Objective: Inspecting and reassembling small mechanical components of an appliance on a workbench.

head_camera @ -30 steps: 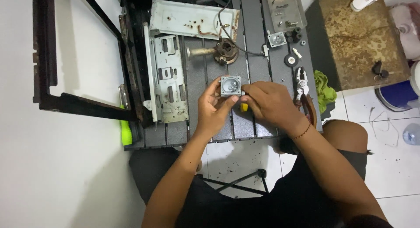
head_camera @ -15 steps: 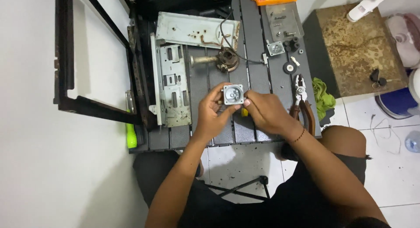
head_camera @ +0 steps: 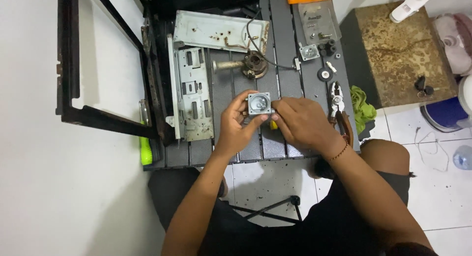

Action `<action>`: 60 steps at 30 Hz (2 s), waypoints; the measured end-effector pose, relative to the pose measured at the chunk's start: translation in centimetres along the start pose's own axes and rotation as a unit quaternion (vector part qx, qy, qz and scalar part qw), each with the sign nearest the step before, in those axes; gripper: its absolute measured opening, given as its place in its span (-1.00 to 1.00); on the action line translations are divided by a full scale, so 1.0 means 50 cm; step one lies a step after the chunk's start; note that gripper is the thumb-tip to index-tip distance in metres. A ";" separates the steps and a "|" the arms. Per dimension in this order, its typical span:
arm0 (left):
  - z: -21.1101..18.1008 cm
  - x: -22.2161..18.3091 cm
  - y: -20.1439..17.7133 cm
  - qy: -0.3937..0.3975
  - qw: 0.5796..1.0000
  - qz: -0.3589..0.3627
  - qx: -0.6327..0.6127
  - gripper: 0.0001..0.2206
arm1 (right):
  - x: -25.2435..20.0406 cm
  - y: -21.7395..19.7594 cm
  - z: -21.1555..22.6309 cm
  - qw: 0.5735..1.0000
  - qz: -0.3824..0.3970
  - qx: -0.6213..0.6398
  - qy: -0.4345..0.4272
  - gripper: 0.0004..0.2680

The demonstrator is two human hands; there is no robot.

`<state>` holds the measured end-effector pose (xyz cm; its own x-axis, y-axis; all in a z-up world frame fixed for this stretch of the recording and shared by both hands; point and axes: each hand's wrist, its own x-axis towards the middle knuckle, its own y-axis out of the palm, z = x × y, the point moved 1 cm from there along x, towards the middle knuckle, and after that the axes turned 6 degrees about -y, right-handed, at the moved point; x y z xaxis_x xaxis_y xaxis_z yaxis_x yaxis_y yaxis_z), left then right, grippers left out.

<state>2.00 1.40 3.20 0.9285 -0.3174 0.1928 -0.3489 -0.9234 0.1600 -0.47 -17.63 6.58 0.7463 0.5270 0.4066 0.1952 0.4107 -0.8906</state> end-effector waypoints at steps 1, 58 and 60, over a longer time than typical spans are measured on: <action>-0.013 0.003 0.001 0.000 1.000 0.000 0.001 -0.49 | -0.005 0.013 -0.006 1.000 -0.001 0.000 -0.001 -0.82; 0.002 -0.053 0.082 -0.177 0.979 0.011 -0.099 -0.69 | -0.096 0.011 -0.049 0.996 -0.053 0.019 -0.071 -0.69; 0.016 -0.057 0.084 -0.206 0.966 0.003 -0.158 -0.76 | -0.089 0.011 -0.037 0.992 -0.060 0.009 -0.108 -0.70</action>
<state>-2.02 -1.73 2.55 0.8749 -0.4424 -0.1970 -0.3159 -0.8297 0.4602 -2.49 -21.13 3.90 0.5643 0.6194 0.5458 0.2613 0.4932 -0.8298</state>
